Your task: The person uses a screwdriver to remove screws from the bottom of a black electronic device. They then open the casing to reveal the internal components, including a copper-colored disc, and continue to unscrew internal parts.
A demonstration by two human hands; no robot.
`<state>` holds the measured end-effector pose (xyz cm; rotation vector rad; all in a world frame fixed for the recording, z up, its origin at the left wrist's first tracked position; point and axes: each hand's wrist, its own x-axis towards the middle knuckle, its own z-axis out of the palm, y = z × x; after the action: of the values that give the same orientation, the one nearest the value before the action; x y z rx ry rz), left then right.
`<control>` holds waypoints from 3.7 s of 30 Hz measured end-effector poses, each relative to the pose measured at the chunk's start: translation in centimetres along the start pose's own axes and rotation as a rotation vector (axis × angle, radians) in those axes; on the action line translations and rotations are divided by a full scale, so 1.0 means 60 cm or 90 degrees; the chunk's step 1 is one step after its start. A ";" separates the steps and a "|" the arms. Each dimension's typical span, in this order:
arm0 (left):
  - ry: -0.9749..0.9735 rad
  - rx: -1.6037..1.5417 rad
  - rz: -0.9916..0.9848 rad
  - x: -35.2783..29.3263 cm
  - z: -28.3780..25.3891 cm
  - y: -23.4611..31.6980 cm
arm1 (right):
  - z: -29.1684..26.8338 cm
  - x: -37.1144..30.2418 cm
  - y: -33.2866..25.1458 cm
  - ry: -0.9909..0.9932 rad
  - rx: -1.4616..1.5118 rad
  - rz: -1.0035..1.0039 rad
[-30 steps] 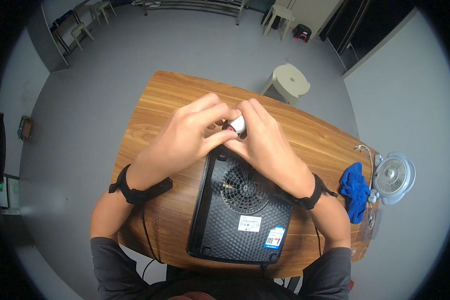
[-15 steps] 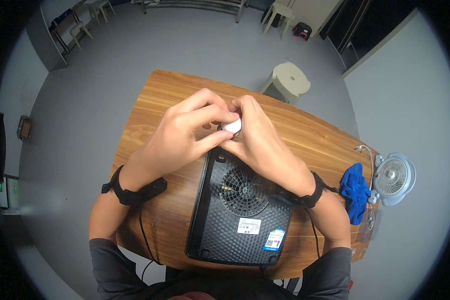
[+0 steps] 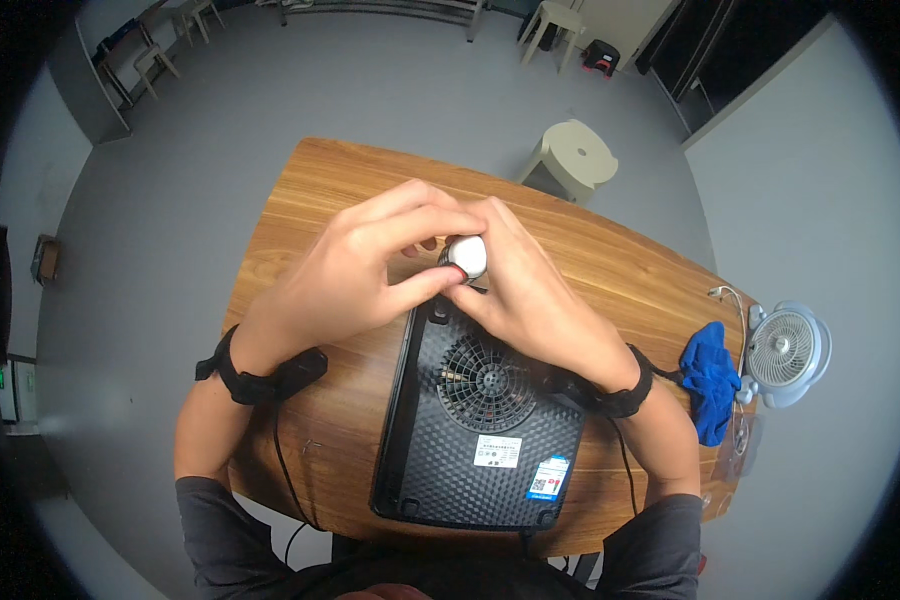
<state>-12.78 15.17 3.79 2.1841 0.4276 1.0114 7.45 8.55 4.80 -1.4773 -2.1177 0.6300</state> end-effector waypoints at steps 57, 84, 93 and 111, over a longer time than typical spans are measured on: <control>0.030 -0.034 -0.056 0.001 0.013 -0.009 | 0.013 -0.004 -0.009 0.083 0.092 0.012; 0.009 -0.083 -0.003 0.001 0.022 -0.027 | 0.012 -0.007 -0.016 0.080 0.024 0.068; -0.009 -0.106 0.055 0.001 0.009 -0.036 | 0.017 -0.009 -0.014 0.060 0.065 0.043; -0.006 -0.141 -0.084 -0.007 -0.001 -0.029 | 0.022 0.000 -0.030 0.086 0.024 0.036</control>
<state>-13.14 16.21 2.38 1.9371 0.4278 0.9294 5.34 7.88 4.88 -1.5194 -1.9575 0.5711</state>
